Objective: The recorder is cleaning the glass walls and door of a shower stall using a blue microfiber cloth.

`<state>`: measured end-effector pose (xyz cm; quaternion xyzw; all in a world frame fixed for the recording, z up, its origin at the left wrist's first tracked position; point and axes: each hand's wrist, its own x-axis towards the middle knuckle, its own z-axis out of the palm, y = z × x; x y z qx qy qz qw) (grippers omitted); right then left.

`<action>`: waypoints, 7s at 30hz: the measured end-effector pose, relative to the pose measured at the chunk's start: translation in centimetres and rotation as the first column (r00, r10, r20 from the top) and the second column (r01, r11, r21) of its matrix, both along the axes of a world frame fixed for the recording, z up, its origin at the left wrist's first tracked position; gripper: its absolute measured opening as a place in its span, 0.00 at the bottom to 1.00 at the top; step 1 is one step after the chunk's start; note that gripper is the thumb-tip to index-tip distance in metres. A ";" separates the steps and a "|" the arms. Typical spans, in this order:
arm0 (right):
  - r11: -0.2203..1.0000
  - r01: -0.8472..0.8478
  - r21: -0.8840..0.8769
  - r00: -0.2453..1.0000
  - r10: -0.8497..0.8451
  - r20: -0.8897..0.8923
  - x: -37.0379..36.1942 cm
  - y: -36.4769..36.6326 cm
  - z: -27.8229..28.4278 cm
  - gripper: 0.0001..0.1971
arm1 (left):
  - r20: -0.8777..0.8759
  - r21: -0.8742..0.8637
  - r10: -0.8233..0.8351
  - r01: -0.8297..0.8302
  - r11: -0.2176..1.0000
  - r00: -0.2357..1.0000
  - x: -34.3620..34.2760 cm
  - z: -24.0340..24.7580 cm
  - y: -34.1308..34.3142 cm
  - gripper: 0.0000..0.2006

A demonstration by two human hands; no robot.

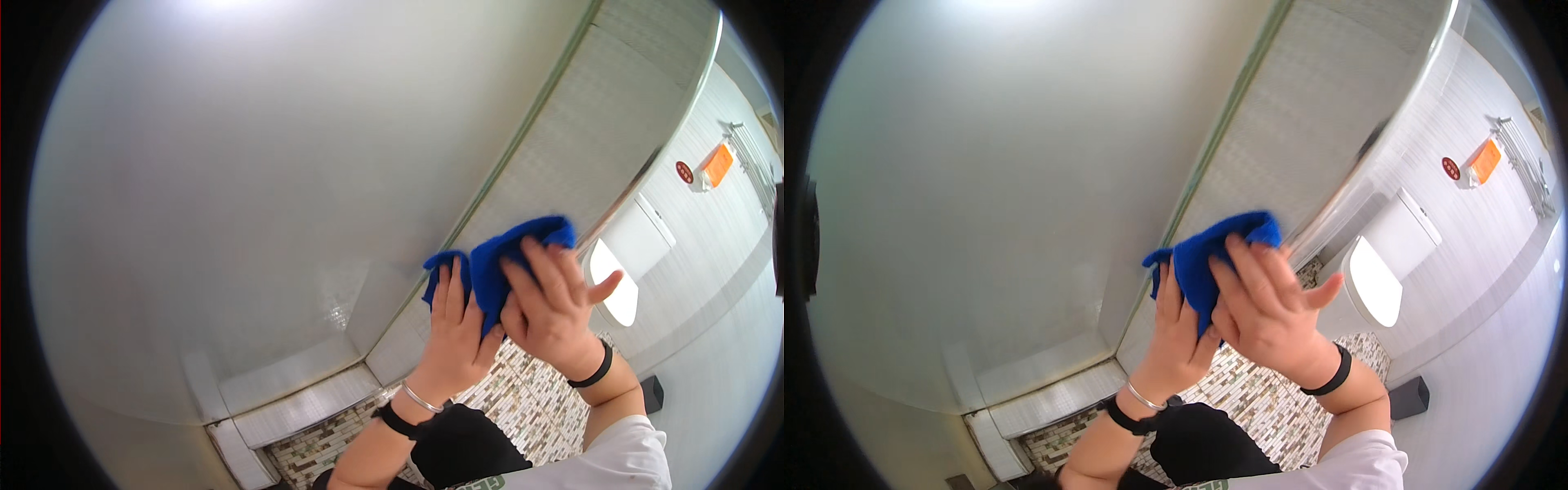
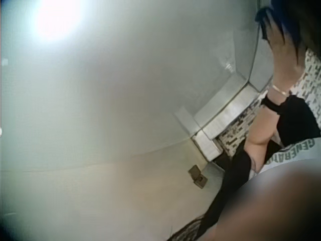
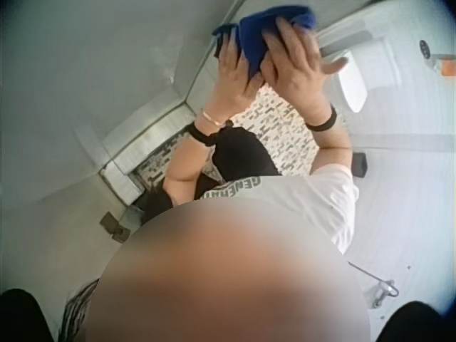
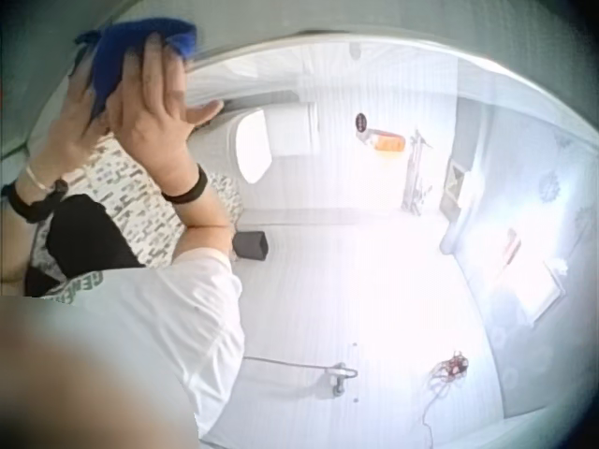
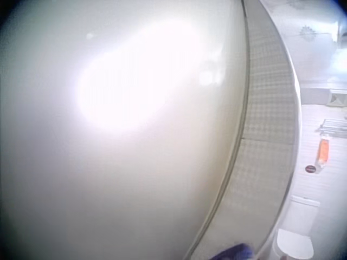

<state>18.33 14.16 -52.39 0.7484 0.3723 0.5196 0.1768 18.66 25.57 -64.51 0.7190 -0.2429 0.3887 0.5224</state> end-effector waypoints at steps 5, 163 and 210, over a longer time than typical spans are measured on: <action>0.977 0.079 0.196 0.995 -0.090 0.049 0.3 0.6 3.3 0.17 | 0.078 0.058 0.025 -0.030 0.998 0.997 1.6 5.3 1.8 0.33; 0.594 0.252 0.764 -0.652 0.688 -0.319 -24.1 36.2 -45.3 0.33 | -0.194 0.974 0.915 -0.181 0.137 -0.353 -27.2 -14.3 20.4 0.32; -0.019 -0.209 0.978 -0.762 0.630 -0.151 -18.8 37.9 -27.9 0.27 | 0.094 0.854 0.740 -0.328 -0.404 -0.666 -28.3 -8.4 17.1 0.36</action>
